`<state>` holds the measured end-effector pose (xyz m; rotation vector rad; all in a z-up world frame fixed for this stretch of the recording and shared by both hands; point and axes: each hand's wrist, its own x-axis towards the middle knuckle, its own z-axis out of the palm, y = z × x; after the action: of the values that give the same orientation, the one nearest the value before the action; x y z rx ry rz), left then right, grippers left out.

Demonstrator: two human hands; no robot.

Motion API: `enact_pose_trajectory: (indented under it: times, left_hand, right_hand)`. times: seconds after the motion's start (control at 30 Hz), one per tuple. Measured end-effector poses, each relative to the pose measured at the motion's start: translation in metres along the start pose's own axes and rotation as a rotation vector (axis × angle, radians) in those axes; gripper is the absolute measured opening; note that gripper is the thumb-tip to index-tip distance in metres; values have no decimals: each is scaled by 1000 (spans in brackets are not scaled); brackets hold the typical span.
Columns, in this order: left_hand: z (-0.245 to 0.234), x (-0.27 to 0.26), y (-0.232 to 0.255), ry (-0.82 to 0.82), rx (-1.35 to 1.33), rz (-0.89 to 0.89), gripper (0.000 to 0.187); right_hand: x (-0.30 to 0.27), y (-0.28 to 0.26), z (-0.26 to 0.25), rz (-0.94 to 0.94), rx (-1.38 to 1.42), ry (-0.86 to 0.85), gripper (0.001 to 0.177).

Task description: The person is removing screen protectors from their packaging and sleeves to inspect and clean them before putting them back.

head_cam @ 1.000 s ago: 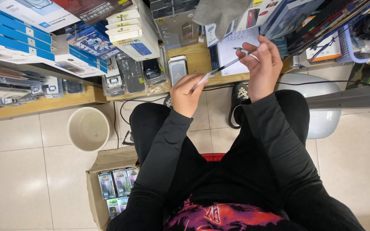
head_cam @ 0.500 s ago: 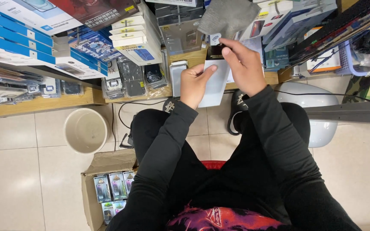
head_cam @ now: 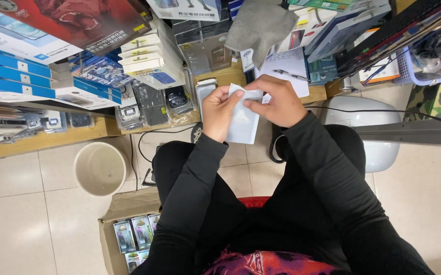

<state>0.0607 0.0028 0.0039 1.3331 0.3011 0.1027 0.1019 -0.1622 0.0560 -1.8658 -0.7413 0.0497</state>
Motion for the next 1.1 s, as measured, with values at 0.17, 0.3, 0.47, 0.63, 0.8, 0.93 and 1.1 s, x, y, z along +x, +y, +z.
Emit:
enact_pose_trajectory:
  times: [0.17,0.3,0.47,0.63,0.8,0.93,1.1]
  left_hand:
    - [-12,7,4,65,-48,29,13]
    - [-33,28,-12,133,-139,59,12]
    - [-27,7,60,150,-153,123,21]
    - [-19,1,13,81,468,97,35]
    - [-1,-18,12,-82,500,276,25]
    - [11,-27,0,-149,552,277,28]
    - [12,-28,-4,-176,539,148,33]
  right_hand:
    - [-22,18,23,335,219,-48,42]
    - [-34,8,50,589,444,-355,22]
    - [-28,-7,45,560,525,-307,23]
    - [-19,-6,37,506,520,-262,24]
    - [-25,21,23,438,545,-30,32]
    - [-30,71,9,378,520,88,35]
    - [-27,89,12,335,342,226,42]
